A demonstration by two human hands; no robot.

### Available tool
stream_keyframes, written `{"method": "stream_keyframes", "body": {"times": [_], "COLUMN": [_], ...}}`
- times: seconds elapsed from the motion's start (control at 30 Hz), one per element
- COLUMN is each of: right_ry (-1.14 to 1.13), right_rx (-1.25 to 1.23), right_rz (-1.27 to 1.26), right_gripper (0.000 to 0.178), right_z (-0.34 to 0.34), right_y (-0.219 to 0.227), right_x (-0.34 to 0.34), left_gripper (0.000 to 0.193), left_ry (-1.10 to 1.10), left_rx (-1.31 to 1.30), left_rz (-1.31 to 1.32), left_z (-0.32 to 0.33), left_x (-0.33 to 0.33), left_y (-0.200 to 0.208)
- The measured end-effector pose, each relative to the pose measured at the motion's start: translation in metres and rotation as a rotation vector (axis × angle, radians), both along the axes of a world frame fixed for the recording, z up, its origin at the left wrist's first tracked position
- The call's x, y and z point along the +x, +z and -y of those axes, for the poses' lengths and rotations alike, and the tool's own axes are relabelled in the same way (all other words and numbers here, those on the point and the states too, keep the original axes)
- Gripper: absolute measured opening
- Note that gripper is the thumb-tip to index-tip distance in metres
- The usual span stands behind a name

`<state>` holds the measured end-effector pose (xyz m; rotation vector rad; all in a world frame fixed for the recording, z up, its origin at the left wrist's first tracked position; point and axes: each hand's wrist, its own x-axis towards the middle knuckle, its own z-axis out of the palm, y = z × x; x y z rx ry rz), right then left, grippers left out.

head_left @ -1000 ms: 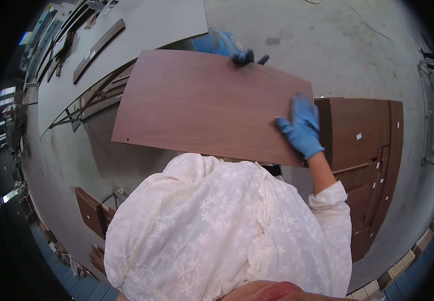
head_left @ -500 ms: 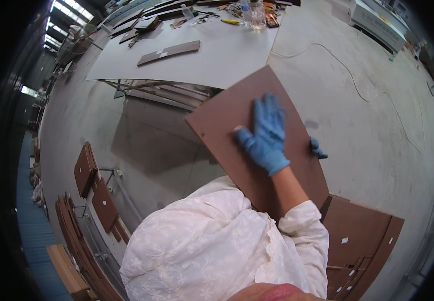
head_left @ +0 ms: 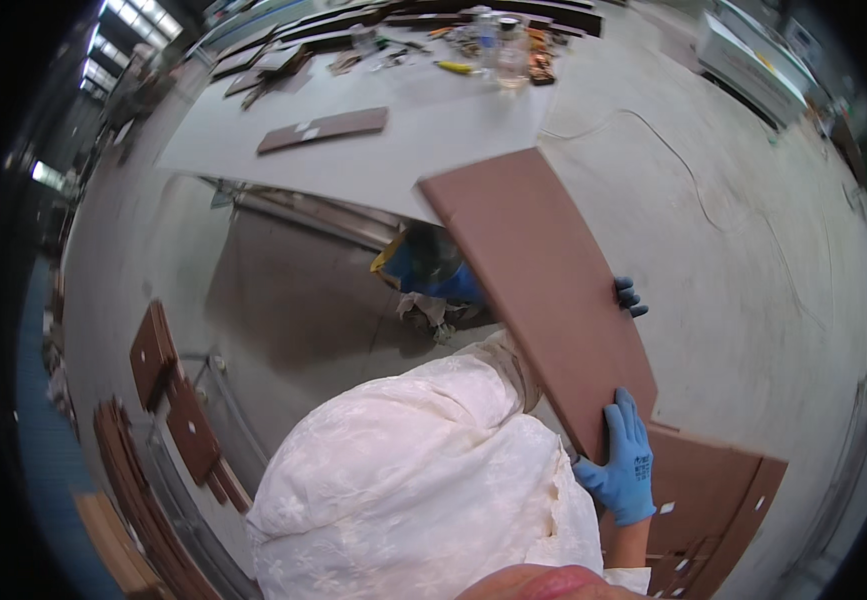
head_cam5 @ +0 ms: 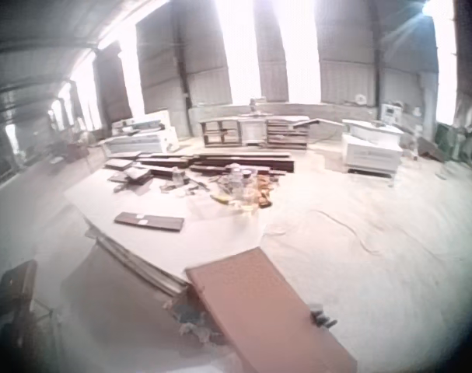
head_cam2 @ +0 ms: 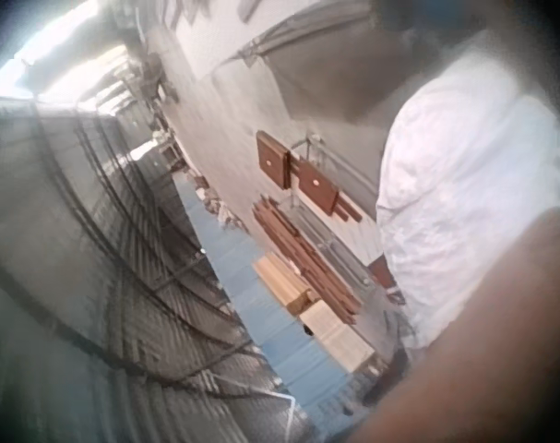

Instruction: The person picks up brown wood panels from a table and stacks them on a pile on the floor. The person handles the panels one at a time, placing them carefully on top of each other.

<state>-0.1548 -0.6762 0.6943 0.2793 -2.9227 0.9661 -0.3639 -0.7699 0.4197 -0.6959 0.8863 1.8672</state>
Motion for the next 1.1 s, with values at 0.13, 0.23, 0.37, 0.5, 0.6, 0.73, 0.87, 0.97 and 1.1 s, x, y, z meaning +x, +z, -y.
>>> {"method": "stream_keyframes", "body": {"times": [0.13, 0.23, 0.37, 0.5, 0.6, 0.73, 0.87, 0.97, 1.1], "right_ry": [-0.407, -0.761, -1.137, -1.427, -1.637, -1.805, -1.933, -2.068, -2.222], "right_rx": [-0.272, -0.244, -0.291, -0.487, -0.577, -0.689, -0.870, -1.006, -0.825], "right_rz": [0.066, -0.090, 0.089, -0.053, -0.213, -0.453, -0.646, -0.706, -0.856], "right_gripper": [0.069, 0.056, 0.047, 0.046, 0.049, 0.048, 0.052, 0.048, 0.050], "right_z": [0.005, -0.017, -0.099, -0.213, -0.261, -0.334, -0.378, -0.415, -0.466], "right_y": [0.001, 0.002, -0.010, -0.048, -0.073, -0.118, -0.155, -0.169, -0.183], "right_x": [0.019, 0.020, 0.049, 0.091, 0.105, 0.123, 0.130, 0.125, 0.102], "left_gripper": [0.062, 0.062, 0.080, 0.079, 0.078, 0.064, 0.040, 0.039, 0.040], "left_ry": [-0.173, -0.327, -0.272, -0.353, -0.396, -0.525, -0.784, -1.052, -1.361], "left_rx": [-0.059, 0.059, -0.035, -0.047, -0.025, -0.029, -0.090, 0.047, -0.052], "left_rz": [-0.052, -0.175, -0.308, -0.549, -0.696, -0.783, -0.970, -1.121, -1.145], "left_z": [-0.058, -0.133, -0.252, -0.372, -0.439, -0.535, -0.610, -0.667, -0.713], "left_x": [-0.031, -0.064, -0.041, -0.006, 0.002, 0.028, 0.044, 0.041, 0.031], "left_y": [0.006, 0.024, 0.051, 0.071, 0.093, 0.114, 0.135, 0.133, 0.097]}}
